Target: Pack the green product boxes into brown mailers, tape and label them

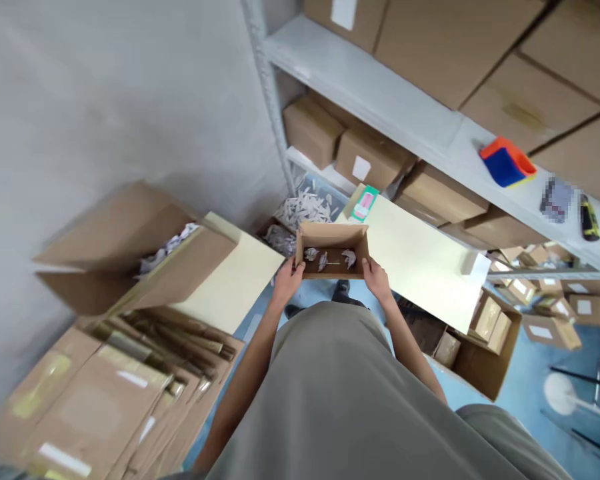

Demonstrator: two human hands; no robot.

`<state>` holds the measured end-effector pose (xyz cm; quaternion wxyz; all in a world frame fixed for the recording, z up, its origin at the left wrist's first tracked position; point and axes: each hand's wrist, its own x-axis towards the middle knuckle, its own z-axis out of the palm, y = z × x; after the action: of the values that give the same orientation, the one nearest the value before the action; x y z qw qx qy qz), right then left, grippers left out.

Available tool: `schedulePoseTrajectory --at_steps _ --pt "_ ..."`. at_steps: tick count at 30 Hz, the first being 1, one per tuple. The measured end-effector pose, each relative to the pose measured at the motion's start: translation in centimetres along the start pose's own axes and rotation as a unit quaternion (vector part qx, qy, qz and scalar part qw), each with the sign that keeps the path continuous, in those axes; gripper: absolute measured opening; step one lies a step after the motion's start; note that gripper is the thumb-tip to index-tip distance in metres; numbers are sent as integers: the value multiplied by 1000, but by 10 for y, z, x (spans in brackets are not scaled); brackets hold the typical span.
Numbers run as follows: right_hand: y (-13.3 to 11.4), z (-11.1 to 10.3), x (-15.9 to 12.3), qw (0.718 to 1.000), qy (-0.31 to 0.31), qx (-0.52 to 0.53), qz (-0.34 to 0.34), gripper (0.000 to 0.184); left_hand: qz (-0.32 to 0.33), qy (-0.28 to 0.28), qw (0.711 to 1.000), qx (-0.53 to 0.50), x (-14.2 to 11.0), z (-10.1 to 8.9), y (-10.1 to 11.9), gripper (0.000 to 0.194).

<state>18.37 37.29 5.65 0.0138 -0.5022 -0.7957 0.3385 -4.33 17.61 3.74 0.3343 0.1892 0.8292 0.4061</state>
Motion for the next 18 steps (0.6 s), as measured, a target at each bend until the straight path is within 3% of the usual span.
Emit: schedulePoseTrajectory --at_steps 6,11,15,18 --pt "108 -82 14 990 92 66 81 55 89 -129 987 40 51 120 90 37" --pt "157 -121 38 976 139 114 122 54 85 -181 980 22 98 201 148 40" --pt "174 -132 57 967 152 143 149 52 47 -178 983 3 123 240 171 46" --pt "182 -135 65 962 154 157 162 45 8 -184 983 -17 134 246 174 48"
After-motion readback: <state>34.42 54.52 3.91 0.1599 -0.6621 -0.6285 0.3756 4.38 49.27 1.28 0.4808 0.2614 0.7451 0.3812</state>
